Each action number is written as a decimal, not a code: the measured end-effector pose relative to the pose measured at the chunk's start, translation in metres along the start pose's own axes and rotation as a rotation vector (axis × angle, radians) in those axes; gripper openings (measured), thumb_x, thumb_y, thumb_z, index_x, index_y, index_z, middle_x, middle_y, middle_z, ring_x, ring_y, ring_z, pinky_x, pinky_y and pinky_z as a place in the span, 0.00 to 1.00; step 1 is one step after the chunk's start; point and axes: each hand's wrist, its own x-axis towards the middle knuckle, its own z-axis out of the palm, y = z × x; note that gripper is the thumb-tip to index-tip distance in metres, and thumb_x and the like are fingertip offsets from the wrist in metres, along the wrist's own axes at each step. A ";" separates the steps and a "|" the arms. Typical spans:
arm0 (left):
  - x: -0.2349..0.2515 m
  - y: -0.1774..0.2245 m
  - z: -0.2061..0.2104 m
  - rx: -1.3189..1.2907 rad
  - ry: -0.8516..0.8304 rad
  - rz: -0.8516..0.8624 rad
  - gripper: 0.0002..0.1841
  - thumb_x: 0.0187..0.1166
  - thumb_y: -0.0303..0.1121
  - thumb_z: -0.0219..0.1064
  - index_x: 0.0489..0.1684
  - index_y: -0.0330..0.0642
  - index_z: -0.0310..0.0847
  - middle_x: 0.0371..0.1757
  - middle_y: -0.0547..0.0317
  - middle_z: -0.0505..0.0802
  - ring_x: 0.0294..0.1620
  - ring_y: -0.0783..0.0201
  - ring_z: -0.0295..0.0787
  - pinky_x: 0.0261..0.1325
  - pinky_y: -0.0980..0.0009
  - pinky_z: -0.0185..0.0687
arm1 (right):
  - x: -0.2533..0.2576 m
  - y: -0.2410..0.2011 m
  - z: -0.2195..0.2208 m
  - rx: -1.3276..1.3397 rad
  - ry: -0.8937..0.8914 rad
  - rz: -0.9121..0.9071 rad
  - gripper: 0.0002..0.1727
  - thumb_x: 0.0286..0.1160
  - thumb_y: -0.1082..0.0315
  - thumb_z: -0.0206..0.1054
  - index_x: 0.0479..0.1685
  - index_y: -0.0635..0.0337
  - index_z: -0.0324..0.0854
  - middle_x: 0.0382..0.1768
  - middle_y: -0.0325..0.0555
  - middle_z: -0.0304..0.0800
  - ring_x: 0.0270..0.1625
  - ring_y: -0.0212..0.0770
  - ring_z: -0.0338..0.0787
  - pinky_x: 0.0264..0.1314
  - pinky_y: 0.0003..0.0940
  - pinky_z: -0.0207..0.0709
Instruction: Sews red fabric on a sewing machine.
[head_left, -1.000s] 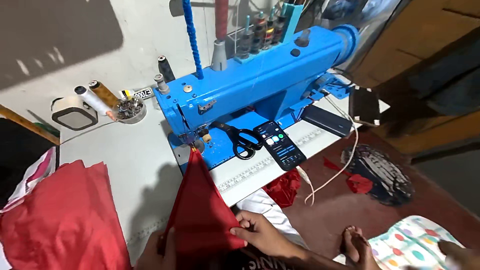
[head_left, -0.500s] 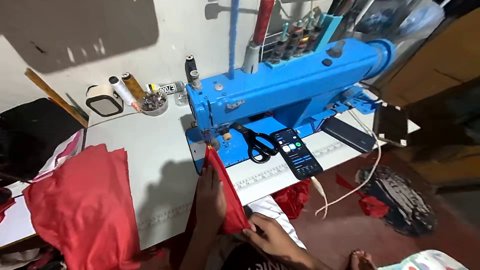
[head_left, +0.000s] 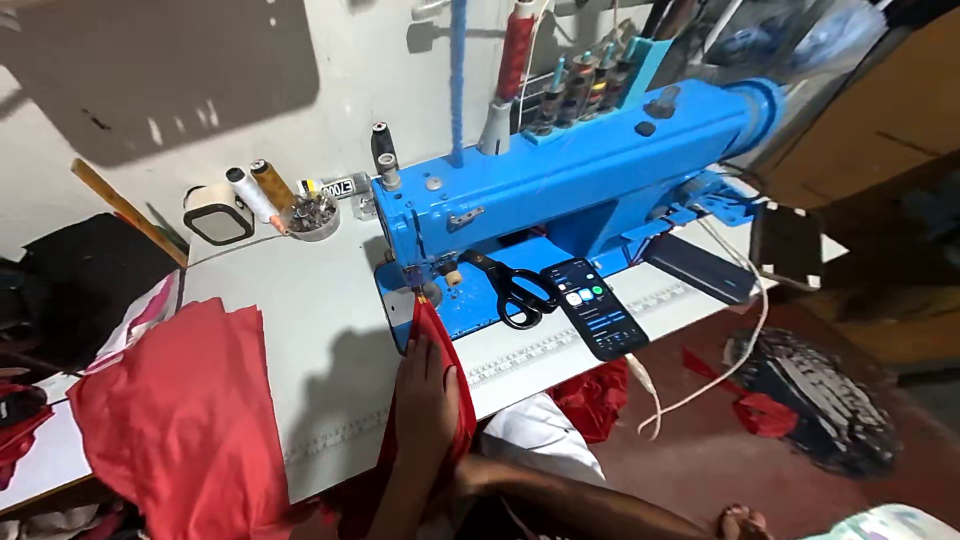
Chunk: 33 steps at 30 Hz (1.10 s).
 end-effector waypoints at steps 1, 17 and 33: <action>0.000 0.000 0.000 0.002 -0.001 0.005 0.24 0.82 0.38 0.60 0.68 0.28 0.84 0.75 0.34 0.84 0.79 0.35 0.78 0.79 0.42 0.72 | 0.008 -0.005 0.004 -0.053 -0.068 0.120 0.22 0.79 0.65 0.71 0.61 0.77 0.82 0.57 0.70 0.89 0.62 0.57 0.88 0.71 0.55 0.75; -0.001 -0.010 0.002 -0.106 0.000 0.045 0.26 0.82 0.40 0.59 0.68 0.25 0.83 0.75 0.31 0.84 0.79 0.31 0.77 0.78 0.38 0.71 | -0.098 -0.056 -0.074 0.524 -0.030 -0.406 0.12 0.78 0.56 0.69 0.55 0.43 0.88 0.48 0.21 0.94 0.52 0.15 0.89 0.60 0.20 0.83; -0.004 -0.009 0.002 -0.024 -0.001 0.056 0.27 0.84 0.43 0.54 0.69 0.29 0.83 0.76 0.33 0.83 0.79 0.33 0.77 0.79 0.39 0.70 | -0.162 -0.062 -0.134 -0.478 0.805 -0.137 0.16 0.87 0.66 0.57 0.52 0.66 0.89 0.48 0.53 0.94 0.50 0.43 0.93 0.59 0.43 0.85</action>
